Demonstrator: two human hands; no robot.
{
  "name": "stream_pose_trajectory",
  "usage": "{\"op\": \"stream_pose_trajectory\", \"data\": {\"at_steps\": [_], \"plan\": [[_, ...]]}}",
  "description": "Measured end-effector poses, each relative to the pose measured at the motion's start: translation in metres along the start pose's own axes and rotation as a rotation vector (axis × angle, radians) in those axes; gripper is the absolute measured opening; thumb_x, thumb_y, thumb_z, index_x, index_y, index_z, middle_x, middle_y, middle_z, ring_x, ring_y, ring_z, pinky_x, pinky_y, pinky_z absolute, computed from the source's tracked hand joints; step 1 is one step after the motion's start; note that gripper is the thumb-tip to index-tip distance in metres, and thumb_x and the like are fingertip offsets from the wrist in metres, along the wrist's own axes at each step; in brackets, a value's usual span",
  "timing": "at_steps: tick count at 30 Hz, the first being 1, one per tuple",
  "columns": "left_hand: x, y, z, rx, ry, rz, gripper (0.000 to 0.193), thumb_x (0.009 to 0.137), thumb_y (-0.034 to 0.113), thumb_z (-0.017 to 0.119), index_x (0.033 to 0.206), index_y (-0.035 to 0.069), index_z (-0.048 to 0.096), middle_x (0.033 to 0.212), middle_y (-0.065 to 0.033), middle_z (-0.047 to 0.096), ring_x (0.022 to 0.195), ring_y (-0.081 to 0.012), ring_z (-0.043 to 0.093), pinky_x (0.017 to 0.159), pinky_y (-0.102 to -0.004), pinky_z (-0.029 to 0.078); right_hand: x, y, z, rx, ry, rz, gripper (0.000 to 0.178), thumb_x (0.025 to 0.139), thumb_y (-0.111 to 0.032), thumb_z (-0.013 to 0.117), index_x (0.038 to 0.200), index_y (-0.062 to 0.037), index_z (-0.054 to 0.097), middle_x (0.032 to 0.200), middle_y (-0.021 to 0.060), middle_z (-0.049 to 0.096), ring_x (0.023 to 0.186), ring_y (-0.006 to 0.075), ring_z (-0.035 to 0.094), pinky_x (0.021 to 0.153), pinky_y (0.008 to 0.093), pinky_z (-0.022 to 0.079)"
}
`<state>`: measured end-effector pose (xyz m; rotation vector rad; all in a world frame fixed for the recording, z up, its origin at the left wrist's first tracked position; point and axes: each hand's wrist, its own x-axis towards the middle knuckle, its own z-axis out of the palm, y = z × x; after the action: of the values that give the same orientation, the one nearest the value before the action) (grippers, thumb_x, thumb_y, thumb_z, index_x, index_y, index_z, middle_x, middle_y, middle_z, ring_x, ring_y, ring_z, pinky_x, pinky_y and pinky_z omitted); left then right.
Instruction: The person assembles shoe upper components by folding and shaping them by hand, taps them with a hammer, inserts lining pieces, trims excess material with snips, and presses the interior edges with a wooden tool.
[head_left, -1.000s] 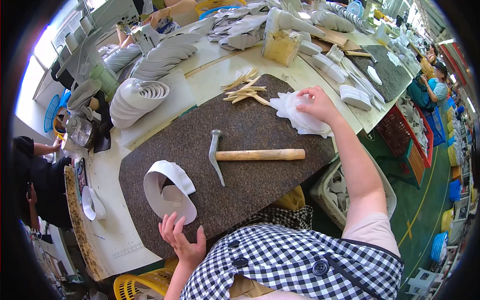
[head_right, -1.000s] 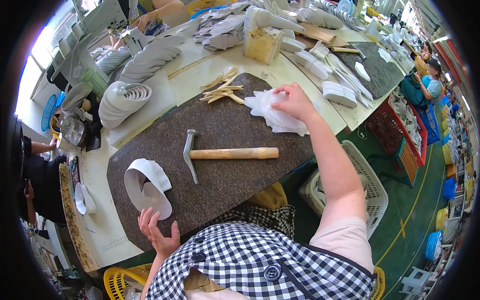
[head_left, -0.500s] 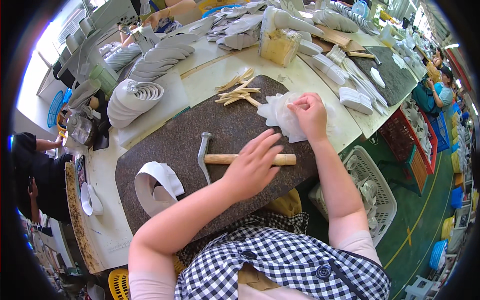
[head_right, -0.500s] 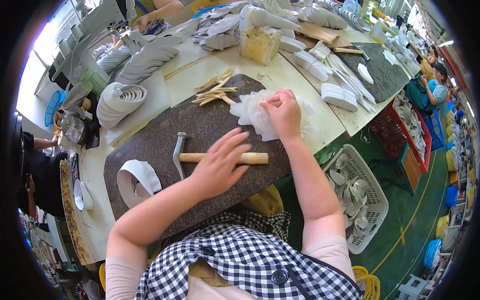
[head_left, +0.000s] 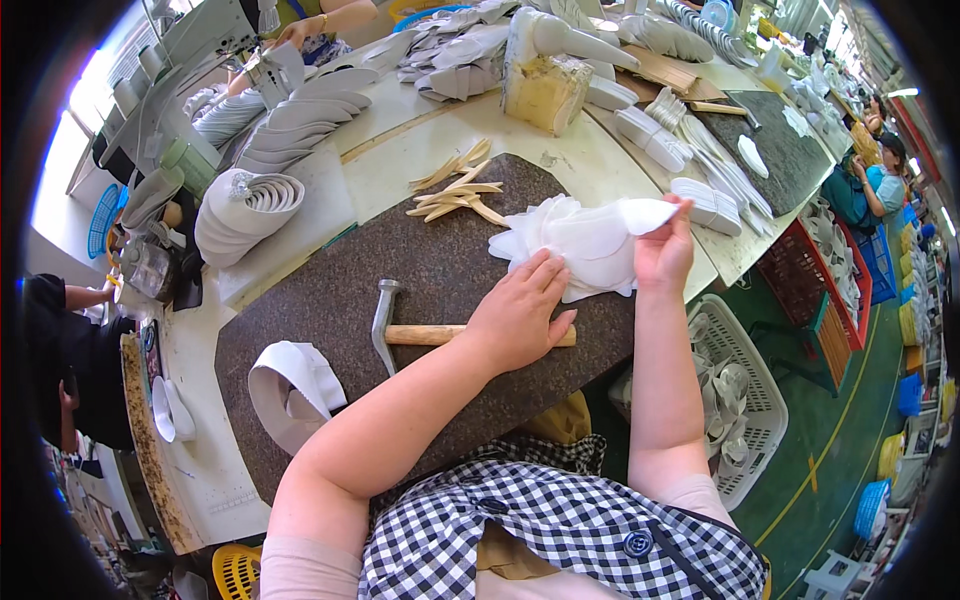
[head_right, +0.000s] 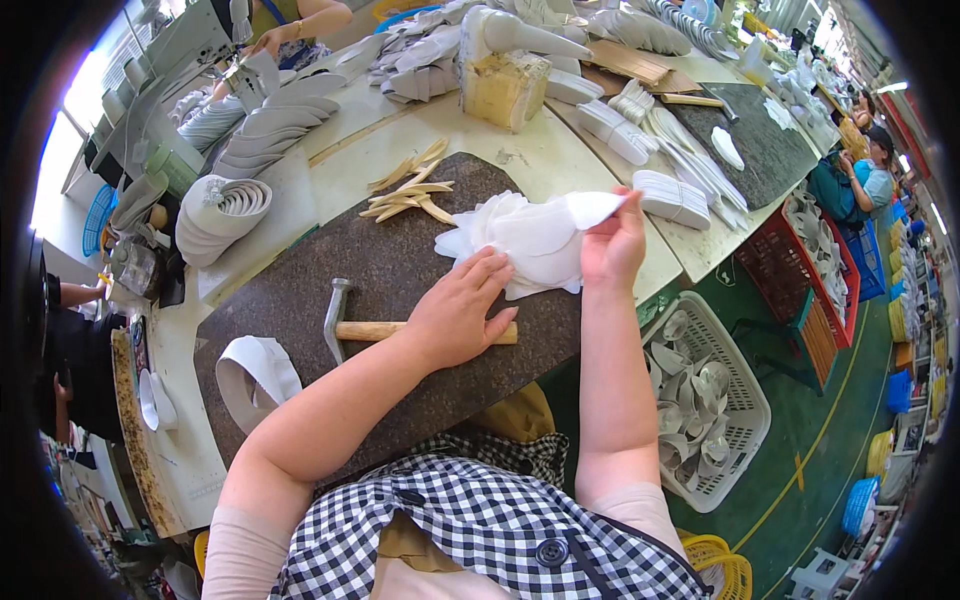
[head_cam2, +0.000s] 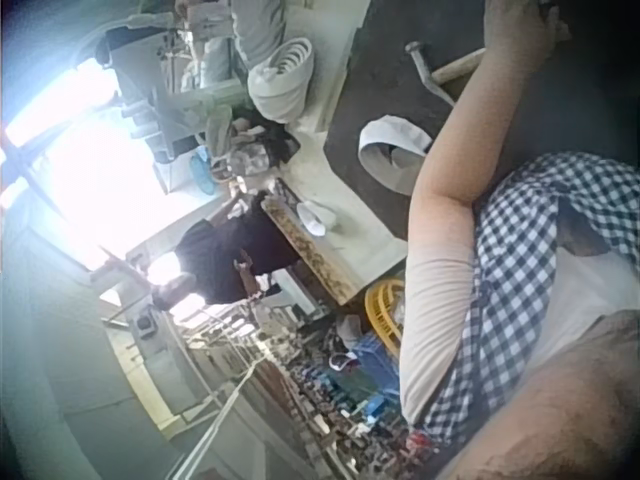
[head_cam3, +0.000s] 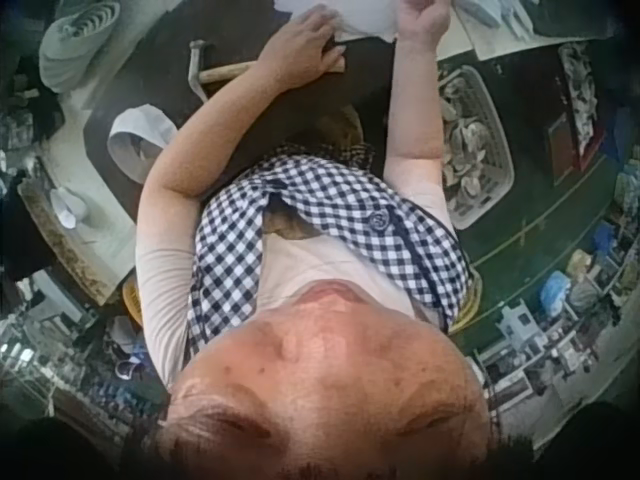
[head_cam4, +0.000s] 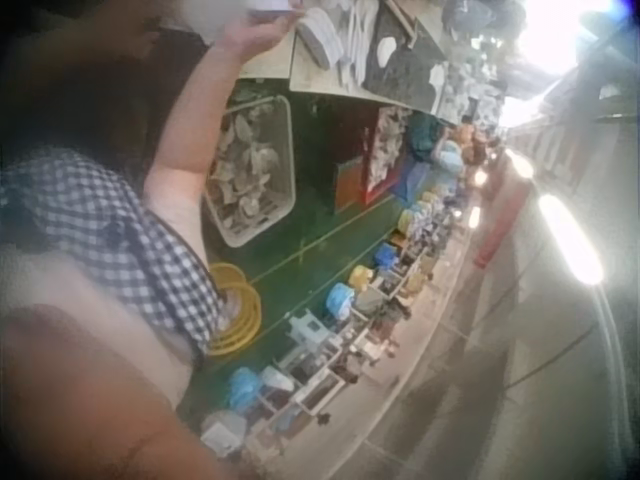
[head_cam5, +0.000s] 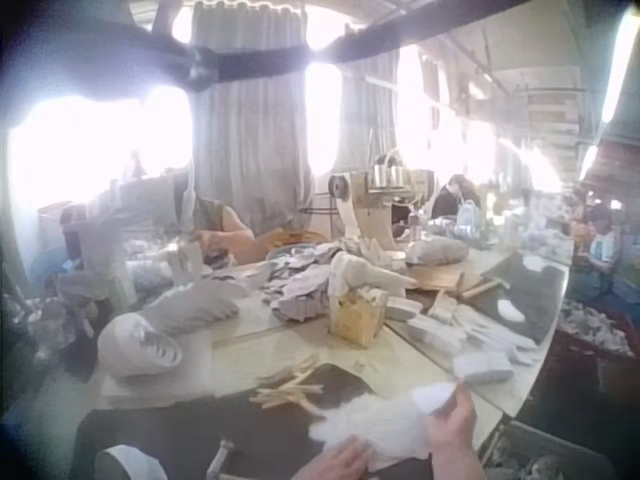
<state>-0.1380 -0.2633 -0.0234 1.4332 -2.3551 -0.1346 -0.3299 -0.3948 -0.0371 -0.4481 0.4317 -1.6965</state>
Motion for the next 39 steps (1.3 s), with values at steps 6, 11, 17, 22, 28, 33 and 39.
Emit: {"op": "stream_pose_trajectory", "data": {"at_steps": [6, 11, 17, 22, 28, 33, 39], "plan": [[0.002, 0.003, 0.001, -0.023, 0.008, 0.006, 0.052, 0.089, 0.031, 0.051, 0.125, -0.006, 0.048, 0.132, -0.0192, 0.044, 0.131, -0.0314, 0.034, 0.109, -0.0355, 0.028, 0.009, -0.082, 0.021, -0.175, -0.076, -0.601, 0.011, 0.090, -0.016, 0.061, 0.090, -0.0054, 0.056, 0.086, 0.0054, 0.060, 0.083, 0.0150, 0.057, 0.079, 0.0257, 0.047], [0.000, 0.001, 0.000, 0.006, 0.019, 0.011, 0.052, 0.089, 0.031, 0.051, 0.125, -0.006, 0.047, 0.133, -0.0194, 0.043, 0.131, -0.0315, 0.033, 0.109, -0.0365, 0.028, -0.034, -0.086, 0.072, -1.723, -0.494, -1.218, 0.017, 0.083, -0.012, 0.065, 0.092, -0.0057, 0.053, 0.078, 0.0079, 0.056, 0.076, 0.0292, 0.057, 0.072, 0.0366, 0.043], [0.001, 0.002, 0.001, 0.040, 0.025, 0.031, 0.052, 0.088, 0.031, 0.050, 0.124, -0.006, 0.048, 0.133, -0.0205, 0.043, 0.131, -0.0323, 0.034, 0.108, -0.0383, 0.028, -0.055, -0.005, 0.082, -2.027, -0.666, -0.345, 0.040, 0.078, -0.035, 0.068, 0.098, -0.0034, 0.055, 0.087, 0.0156, 0.062, 0.084, 0.0313, 0.064, 0.069, 0.0415, 0.050], [0.000, 0.001, 0.002, 0.014, 0.075, 0.067, 0.052, 0.088, 0.032, 0.050, 0.121, -0.009, 0.049, 0.130, -0.0218, 0.045, 0.128, -0.0358, 0.037, 0.105, -0.0401, 0.032, -0.050, 0.021, 0.089, -2.264, -0.657, -0.179, 0.046, 0.075, -0.039, 0.070, 0.097, -0.0010, 0.057, 0.094, 0.0174, 0.062, 0.086, 0.0331, 0.064, 0.075, 0.0397, 0.052], [0.000, 0.001, 0.003, -0.054, 0.021, 0.019, 0.050, 0.087, 0.028, 0.052, 0.120, -0.009, 0.050, 0.129, -0.0218, 0.046, 0.127, -0.0352, 0.037, 0.107, -0.0380, 0.030, -0.043, 0.025, 0.064, -2.058, -0.651, -0.327, 0.029, 0.077, -0.031, 0.069, 0.078, -0.0036, 0.062, 0.083, 0.0148, 0.063, 0.078, 0.0303, 0.064, 0.066, 0.0404, 0.050], [0.005, -0.001, 0.005, -0.057, 0.053, 0.053, 0.054, 0.085, 0.028, 0.053, 0.122, -0.010, 0.048, 0.128, -0.0233, 0.047, 0.126, -0.0372, 0.038, 0.109, -0.0381, 0.028, -0.028, -0.002, 0.051, -1.687, -0.436, -0.226, 0.020, 0.077, -0.021, 0.067, 0.075, -0.0008, 0.063, 0.069, 0.0161, 0.063, 0.066, 0.0297, 0.061, 0.062, 0.0374, 0.046], [0.008, 0.004, 0.003, -0.077, -0.017, -0.018, 0.052, 0.088, 0.027, 0.052, 0.126, -0.008, 0.045, 0.133, -0.0212, 0.043, 0.131, -0.0353, 0.033, 0.110, -0.0358, 0.026, -0.010, -0.064, 0.032, -1.623, -0.198, -0.478, 0.017, 0.082, -0.019, 0.066, 0.080, -0.0025, 0.064, 0.069, 0.0107, 0.063, 0.063, 0.0170, 0.057, 0.060, 0.0306, 0.045]]}}
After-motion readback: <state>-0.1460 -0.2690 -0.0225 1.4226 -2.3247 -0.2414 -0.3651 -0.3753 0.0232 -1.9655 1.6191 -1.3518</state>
